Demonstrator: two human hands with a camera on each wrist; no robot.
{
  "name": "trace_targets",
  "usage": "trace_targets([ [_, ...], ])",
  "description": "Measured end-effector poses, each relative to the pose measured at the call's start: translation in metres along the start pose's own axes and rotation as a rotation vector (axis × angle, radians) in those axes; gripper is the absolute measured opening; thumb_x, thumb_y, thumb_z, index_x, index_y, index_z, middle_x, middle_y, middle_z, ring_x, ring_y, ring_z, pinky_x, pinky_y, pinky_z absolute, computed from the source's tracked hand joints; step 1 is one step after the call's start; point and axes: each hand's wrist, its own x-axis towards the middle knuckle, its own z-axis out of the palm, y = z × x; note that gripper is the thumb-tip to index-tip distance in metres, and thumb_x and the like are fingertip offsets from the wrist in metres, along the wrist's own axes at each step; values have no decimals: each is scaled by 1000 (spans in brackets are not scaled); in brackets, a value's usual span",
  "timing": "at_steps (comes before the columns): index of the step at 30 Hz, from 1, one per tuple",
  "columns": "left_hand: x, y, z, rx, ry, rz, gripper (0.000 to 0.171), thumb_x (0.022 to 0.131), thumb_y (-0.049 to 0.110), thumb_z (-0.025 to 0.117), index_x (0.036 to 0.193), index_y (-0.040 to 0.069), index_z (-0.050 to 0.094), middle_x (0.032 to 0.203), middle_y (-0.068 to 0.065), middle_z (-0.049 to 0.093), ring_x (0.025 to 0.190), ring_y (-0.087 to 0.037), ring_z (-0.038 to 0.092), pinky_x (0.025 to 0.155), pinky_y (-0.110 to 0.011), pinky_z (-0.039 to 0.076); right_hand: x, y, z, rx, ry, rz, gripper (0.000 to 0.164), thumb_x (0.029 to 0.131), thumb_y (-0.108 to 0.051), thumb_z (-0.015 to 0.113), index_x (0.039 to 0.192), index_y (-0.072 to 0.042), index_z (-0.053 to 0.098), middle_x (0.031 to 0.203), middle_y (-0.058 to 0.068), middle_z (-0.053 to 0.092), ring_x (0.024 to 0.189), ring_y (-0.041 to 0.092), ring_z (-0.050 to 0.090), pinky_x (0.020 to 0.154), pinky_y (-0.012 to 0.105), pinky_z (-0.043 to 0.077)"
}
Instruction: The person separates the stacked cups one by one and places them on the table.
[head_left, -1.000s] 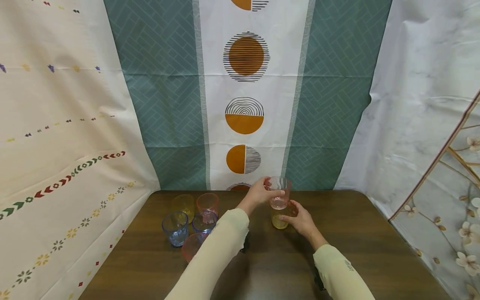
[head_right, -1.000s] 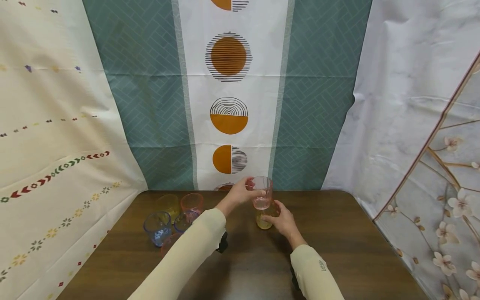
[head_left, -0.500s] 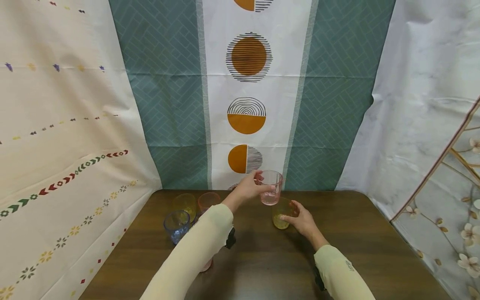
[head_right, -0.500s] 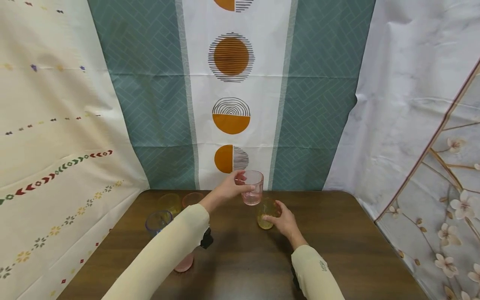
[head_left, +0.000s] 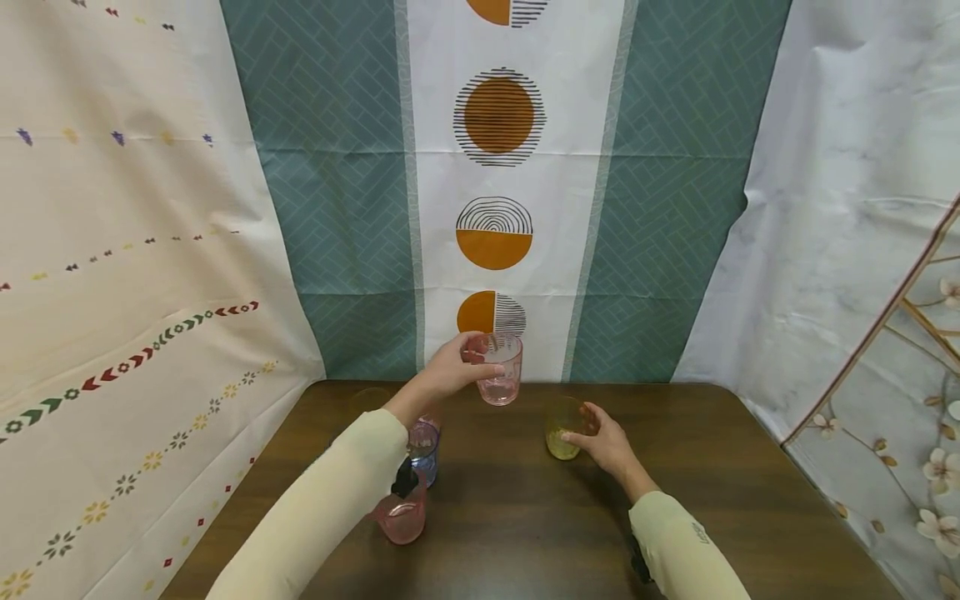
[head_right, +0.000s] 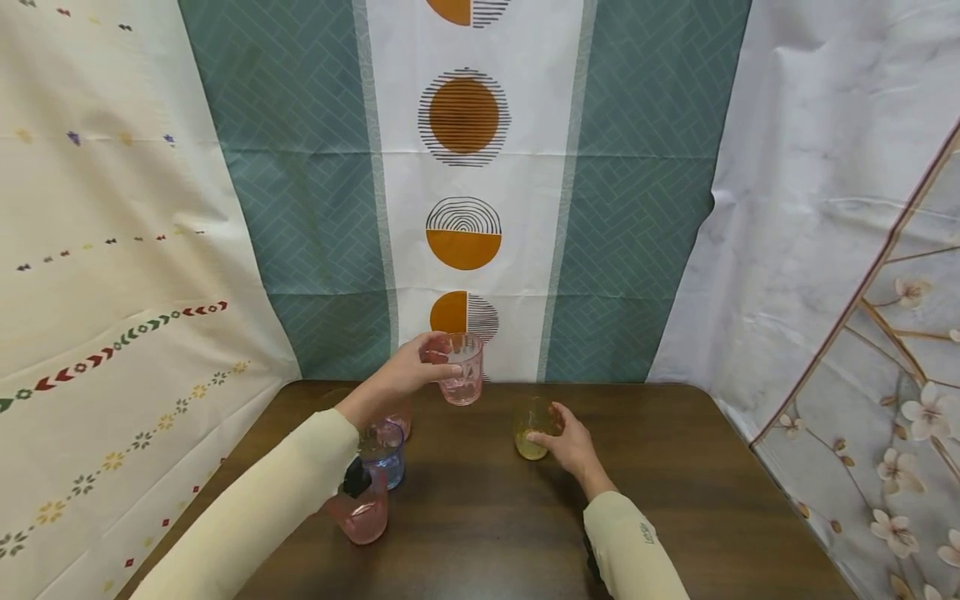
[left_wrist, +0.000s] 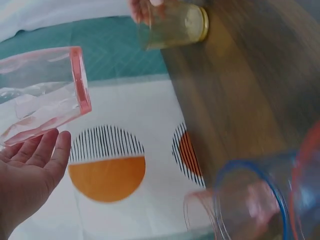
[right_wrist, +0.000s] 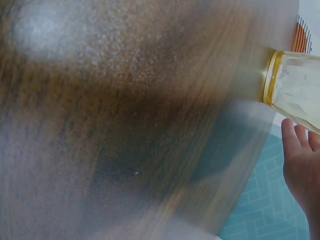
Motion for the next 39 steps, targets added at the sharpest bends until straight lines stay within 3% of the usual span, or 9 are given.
trace_targets([
  [5,-17,-8,-28,6,3,-36,86,84,36,80,152,9,34,139,-10,50,127,-30,49,104,-48,44,0,0,1,-4,2,8,86,86,-22,80,150,6,31,150,28,39,136,47,38,110,57,33],
  [12,-40,-20,-64,53,41,-11,83,86,35,78,152,8,34,140,-15,50,127,-33,50,103,-49,45,-1,1,0,-8,3,6,86,86,-23,80,150,6,31,150,27,40,137,46,37,111,56,32],
  [21,-90,-42,-107,137,77,-5,82,90,29,75,153,3,29,143,-19,49,129,-35,48,103,-53,41,0,1,-1,10,5,9,87,85,-23,80,151,5,31,151,26,40,137,46,37,111,56,32],
  [26,-123,-61,-124,130,108,40,75,91,16,72,150,-5,30,138,-25,52,122,-37,54,95,-28,47,1,1,1,22,5,6,87,85,-23,81,151,4,31,151,25,40,137,46,38,110,56,33],
  [29,-141,-71,-133,100,122,77,71,91,9,71,147,-10,31,134,-30,52,117,-28,58,87,-16,47,0,1,1,21,6,6,88,84,-24,81,151,4,31,151,25,40,136,46,38,110,56,33],
  [34,-170,-89,-142,112,120,127,67,88,2,72,142,-13,35,130,-34,53,110,-3,58,85,-18,49,1,2,1,10,1,4,88,84,-26,82,150,4,32,150,25,40,136,46,38,110,57,33],
  [39,-191,-109,-143,90,84,119,68,87,-1,73,141,-14,34,129,-35,52,110,4,54,84,-19,50,1,2,1,9,6,13,87,84,-25,82,150,3,33,150,25,41,136,46,38,109,57,34],
])
